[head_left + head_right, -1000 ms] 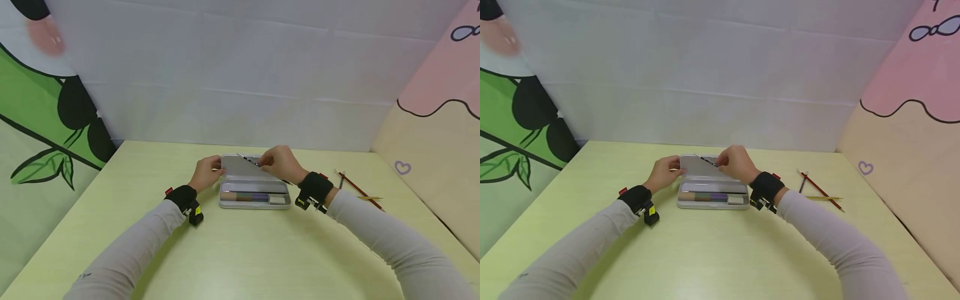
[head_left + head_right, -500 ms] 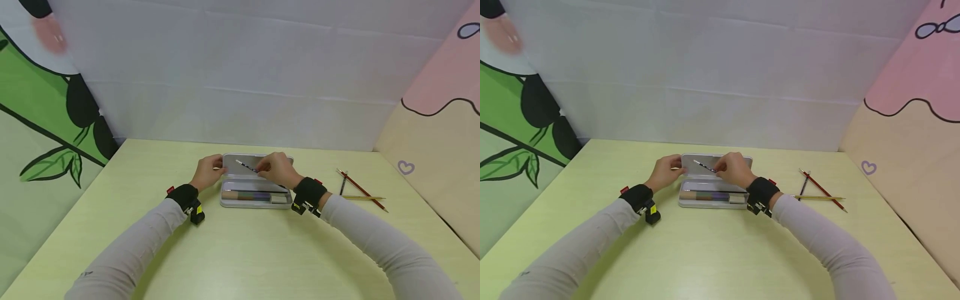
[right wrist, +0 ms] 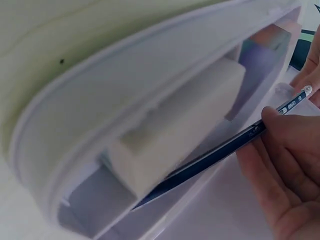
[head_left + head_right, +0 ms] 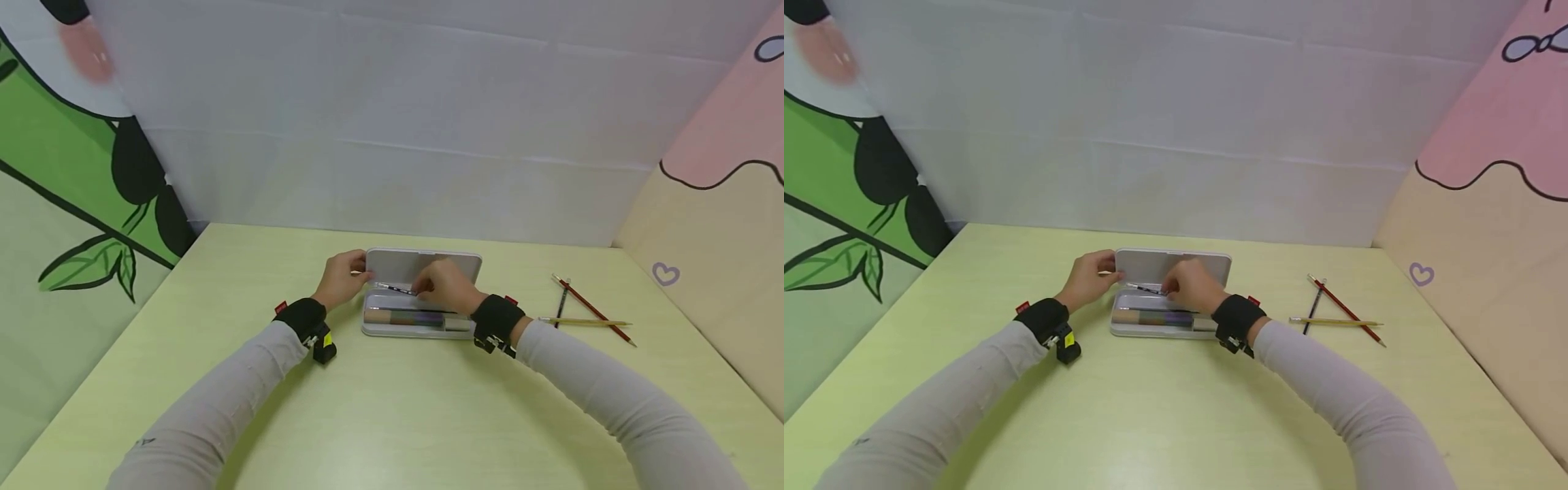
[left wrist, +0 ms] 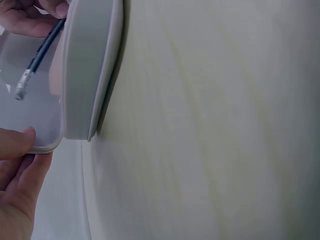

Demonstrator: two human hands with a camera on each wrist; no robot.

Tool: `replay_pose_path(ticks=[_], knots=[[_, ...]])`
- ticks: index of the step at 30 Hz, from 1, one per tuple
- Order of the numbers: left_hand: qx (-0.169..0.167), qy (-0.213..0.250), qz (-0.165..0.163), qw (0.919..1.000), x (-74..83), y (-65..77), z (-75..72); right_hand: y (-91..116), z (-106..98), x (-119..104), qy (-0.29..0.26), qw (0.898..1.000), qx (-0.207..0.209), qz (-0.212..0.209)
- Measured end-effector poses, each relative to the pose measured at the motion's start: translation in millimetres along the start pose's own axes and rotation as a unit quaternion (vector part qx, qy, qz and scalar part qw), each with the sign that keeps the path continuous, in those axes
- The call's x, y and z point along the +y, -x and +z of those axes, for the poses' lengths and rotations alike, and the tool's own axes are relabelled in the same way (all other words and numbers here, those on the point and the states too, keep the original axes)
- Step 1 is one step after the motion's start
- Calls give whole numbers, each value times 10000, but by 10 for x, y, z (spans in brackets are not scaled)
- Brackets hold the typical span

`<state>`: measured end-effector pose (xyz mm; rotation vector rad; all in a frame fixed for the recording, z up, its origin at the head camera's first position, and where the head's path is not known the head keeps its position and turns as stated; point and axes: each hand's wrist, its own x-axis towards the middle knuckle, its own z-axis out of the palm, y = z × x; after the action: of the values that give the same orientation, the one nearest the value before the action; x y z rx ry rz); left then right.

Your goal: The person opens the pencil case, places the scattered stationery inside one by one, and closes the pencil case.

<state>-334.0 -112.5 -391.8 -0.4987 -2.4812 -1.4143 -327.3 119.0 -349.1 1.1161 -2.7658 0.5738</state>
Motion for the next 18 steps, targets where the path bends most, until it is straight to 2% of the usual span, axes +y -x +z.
replay_pose_path(ticks=[9, 18], knots=[[16, 88, -23, 10000, -2, -2, 13, -22, 135, -28, 301, 9984, -469, -56], [23, 90, -84, 9999, -20, -44, 31, -47, 178, 42, 307, 9982, -497, -161]])
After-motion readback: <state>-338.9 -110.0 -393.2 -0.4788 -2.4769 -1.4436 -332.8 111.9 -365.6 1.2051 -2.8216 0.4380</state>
